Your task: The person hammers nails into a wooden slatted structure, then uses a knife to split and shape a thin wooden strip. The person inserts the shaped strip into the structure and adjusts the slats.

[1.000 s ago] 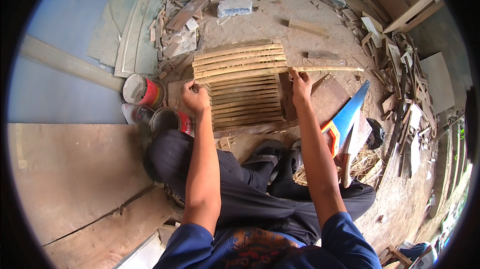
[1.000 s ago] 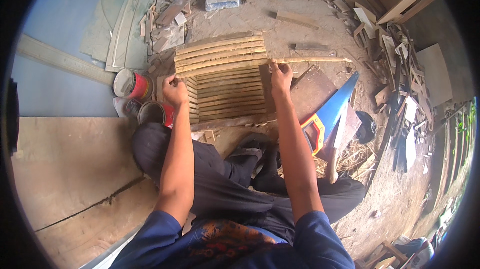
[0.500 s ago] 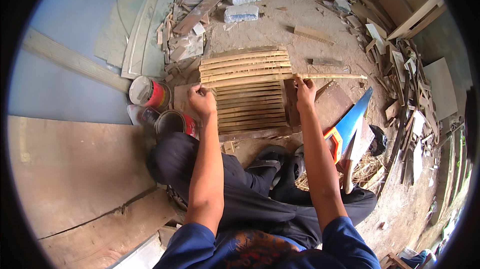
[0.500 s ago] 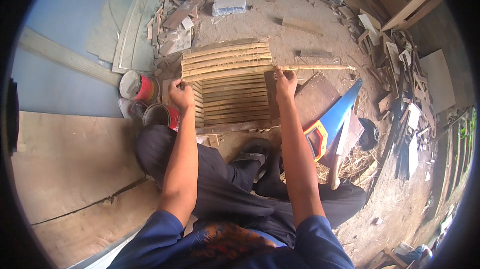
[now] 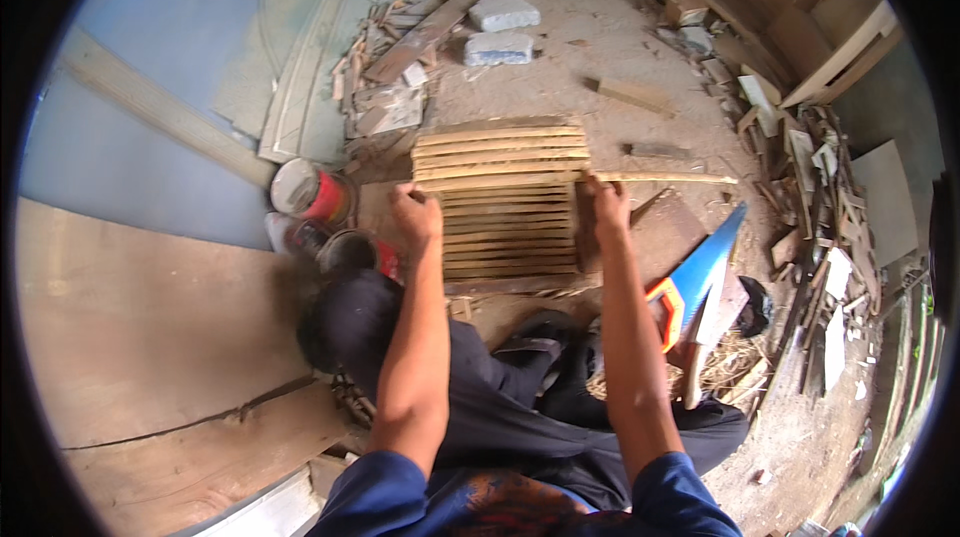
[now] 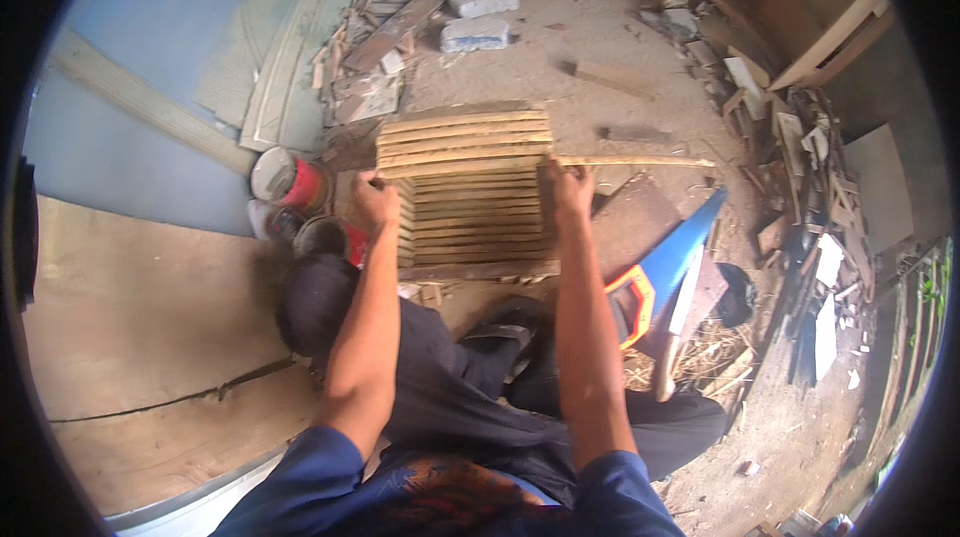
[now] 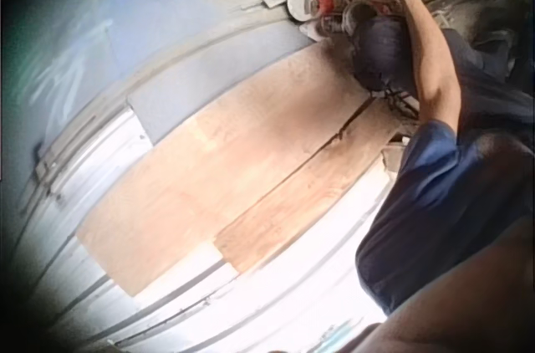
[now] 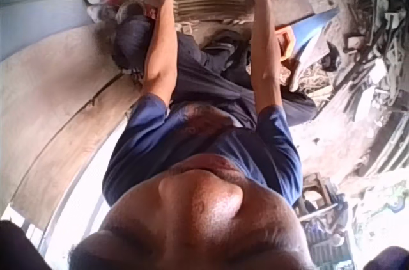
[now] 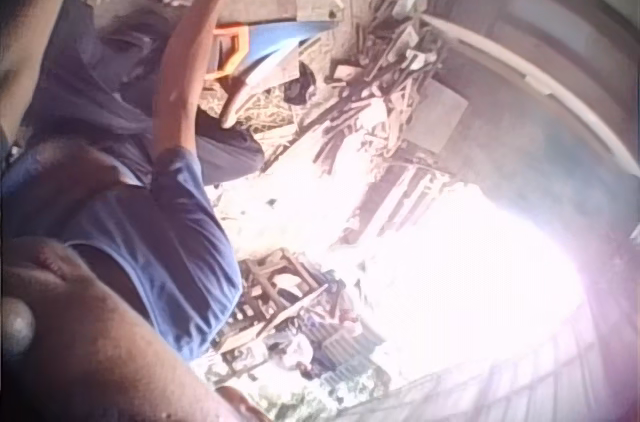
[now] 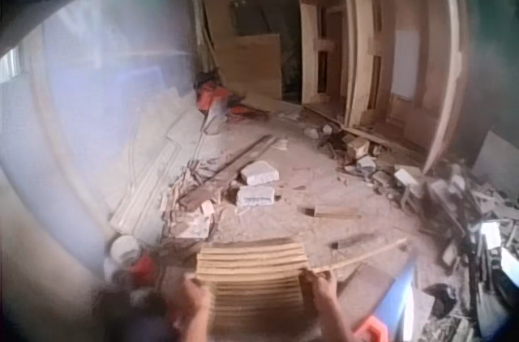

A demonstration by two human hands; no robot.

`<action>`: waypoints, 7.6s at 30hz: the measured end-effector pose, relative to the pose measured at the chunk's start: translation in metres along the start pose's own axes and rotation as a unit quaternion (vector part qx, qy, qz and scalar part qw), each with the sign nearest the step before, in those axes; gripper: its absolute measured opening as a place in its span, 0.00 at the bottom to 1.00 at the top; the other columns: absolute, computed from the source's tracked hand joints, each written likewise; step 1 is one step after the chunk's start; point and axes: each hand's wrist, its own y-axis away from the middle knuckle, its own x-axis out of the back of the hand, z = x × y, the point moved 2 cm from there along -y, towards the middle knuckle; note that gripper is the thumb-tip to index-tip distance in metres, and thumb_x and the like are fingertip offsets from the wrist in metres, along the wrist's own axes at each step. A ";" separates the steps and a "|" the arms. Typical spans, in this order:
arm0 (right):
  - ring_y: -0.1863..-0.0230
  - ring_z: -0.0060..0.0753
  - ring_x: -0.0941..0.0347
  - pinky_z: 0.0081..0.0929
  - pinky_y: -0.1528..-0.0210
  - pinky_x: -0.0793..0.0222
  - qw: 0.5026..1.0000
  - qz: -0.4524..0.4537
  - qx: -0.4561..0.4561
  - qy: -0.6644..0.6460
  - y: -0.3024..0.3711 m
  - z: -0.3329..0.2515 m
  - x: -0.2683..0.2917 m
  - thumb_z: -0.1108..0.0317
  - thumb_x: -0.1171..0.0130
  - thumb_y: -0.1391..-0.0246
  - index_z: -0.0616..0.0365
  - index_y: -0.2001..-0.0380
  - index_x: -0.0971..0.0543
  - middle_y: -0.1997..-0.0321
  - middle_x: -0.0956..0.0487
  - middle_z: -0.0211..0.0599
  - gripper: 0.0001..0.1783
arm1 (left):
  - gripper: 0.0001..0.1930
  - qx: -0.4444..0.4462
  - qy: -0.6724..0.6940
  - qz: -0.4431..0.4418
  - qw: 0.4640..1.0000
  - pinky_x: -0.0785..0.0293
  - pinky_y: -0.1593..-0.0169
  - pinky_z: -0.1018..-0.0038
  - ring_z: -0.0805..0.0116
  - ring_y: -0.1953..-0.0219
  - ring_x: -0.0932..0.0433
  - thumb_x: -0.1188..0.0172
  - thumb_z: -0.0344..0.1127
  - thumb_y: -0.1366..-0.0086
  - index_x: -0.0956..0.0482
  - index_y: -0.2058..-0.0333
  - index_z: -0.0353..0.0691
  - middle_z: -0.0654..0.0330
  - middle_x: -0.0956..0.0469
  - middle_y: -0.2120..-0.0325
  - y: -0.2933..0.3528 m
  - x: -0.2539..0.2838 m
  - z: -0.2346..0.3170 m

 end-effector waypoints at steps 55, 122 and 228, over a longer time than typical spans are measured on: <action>0.43 0.61 0.34 0.46 0.41 0.36 0.832 0.063 0.274 0.478 0.155 -0.005 0.159 0.71 0.40 0.48 0.67 0.44 0.35 0.45 0.31 0.60 0.28 | 0.27 -0.392 -0.082 -0.158 0.902 0.57 0.31 0.43 0.54 0.32 0.44 0.48 0.52 0.33 0.32 0.41 0.43 0.51 0.38 0.38 0.088 -0.144 0.136; 0.78 0.22 0.41 0.28 0.75 0.43 0.989 0.081 0.058 0.105 -0.002 0.007 0.009 0.55 0.42 0.37 0.67 0.76 0.22 0.81 0.29 0.29 0.23 | 0.12 -0.428 0.097 -0.169 0.883 0.30 0.49 0.61 0.55 0.56 0.26 0.34 0.36 0.42 0.19 0.60 0.38 0.57 0.23 0.61 0.086 -0.087 0.103; 0.72 0.30 0.28 0.31 0.64 0.31 0.988 0.070 0.102 0.089 -0.015 0.022 0.013 0.57 0.36 0.43 0.68 0.72 0.21 0.75 0.21 0.40 0.20 | 0.29 -0.355 -0.133 -0.189 0.906 0.72 0.35 0.32 0.54 0.28 0.53 0.53 0.59 0.31 0.37 0.34 0.59 0.54 0.49 0.30 0.101 -0.121 0.119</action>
